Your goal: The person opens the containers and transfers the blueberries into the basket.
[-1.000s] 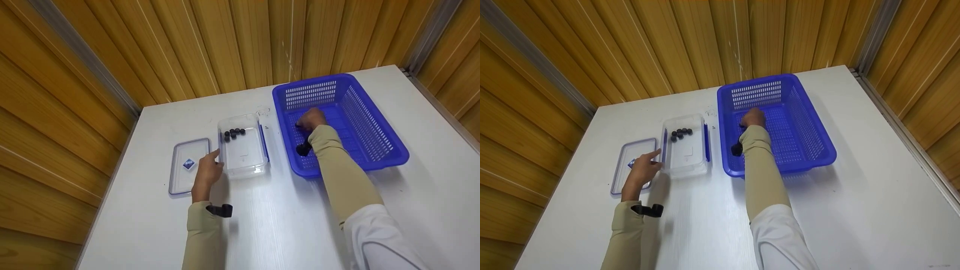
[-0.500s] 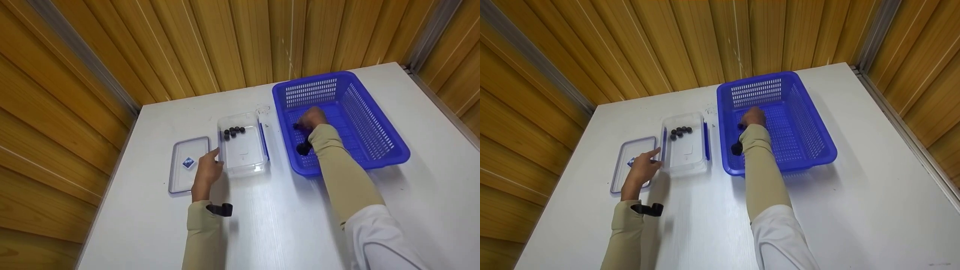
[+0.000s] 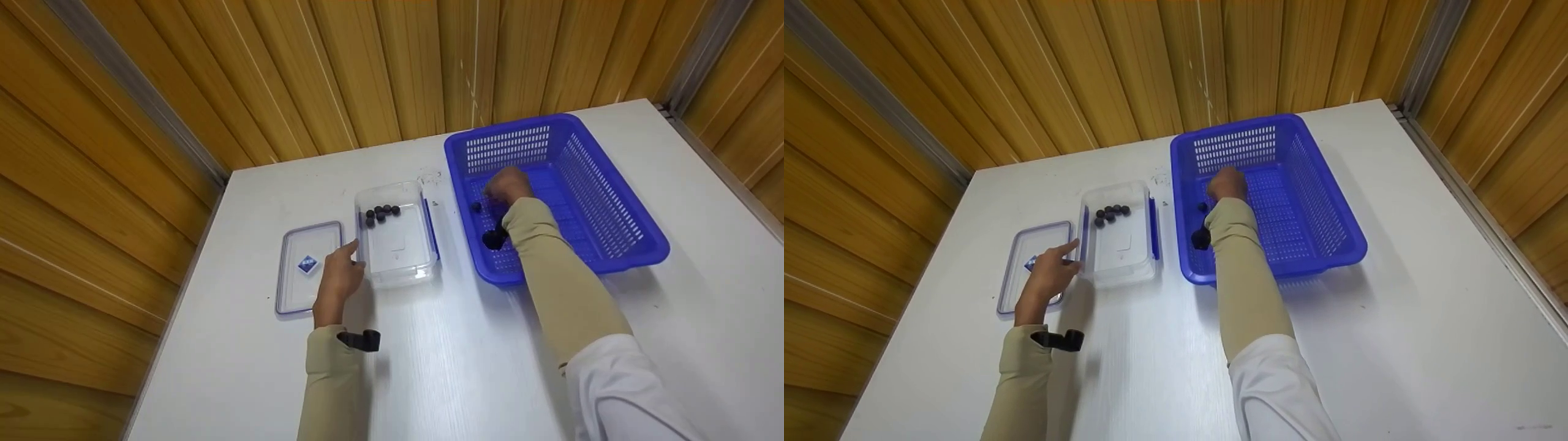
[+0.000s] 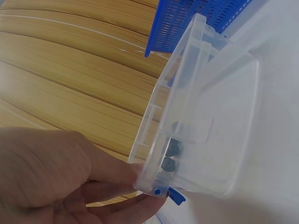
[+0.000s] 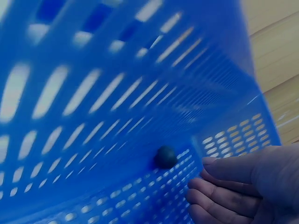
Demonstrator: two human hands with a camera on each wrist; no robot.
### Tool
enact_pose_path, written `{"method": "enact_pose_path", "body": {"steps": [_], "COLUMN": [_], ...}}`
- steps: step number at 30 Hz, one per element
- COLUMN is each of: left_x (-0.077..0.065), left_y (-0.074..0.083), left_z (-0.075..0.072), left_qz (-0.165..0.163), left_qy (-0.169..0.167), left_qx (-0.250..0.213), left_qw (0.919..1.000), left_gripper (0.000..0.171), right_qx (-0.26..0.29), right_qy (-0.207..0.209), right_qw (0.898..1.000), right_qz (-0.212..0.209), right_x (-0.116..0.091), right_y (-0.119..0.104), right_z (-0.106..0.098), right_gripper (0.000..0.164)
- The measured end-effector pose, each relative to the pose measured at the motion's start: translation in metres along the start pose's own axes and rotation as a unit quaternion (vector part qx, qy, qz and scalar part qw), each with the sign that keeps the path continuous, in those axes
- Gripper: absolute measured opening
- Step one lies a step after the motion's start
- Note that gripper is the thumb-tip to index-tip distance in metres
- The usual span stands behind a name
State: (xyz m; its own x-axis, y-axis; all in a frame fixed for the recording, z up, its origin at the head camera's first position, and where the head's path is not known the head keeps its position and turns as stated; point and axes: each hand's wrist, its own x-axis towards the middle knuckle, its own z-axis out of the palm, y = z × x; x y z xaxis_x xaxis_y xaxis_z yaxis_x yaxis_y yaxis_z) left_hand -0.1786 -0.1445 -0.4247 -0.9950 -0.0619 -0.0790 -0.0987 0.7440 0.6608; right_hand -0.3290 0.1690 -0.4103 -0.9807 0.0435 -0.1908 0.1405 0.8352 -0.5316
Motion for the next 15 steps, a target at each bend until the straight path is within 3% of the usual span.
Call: {"method": "enact_pose_path", "body": {"steps": [2,9,15], "left_x": [0.0,0.0,0.001], "left_y": [0.0,0.001,0.002], "left_z": [0.0,0.0,0.0], "left_qz": [0.0,0.006,0.001], "left_qy": [0.001,0.005,0.004], "left_qx": [0.002,0.001,-0.002], "left_qw": [1.0,1.0,1.0], "left_gripper": [0.049,0.048,0.048], "right_qx": [-0.013,0.067,0.11], "right_qy": [0.012,0.058,0.066], "right_qw": [1.0,0.995,0.989], "right_qz": [-0.026,-0.052,-0.068], "right_x": [-0.001,-0.007,-0.01], "right_y": [-0.006,-0.033,-0.06], "right_z": [-0.005,-0.016,-0.017], "right_gripper": [0.021,0.03,0.027]}}
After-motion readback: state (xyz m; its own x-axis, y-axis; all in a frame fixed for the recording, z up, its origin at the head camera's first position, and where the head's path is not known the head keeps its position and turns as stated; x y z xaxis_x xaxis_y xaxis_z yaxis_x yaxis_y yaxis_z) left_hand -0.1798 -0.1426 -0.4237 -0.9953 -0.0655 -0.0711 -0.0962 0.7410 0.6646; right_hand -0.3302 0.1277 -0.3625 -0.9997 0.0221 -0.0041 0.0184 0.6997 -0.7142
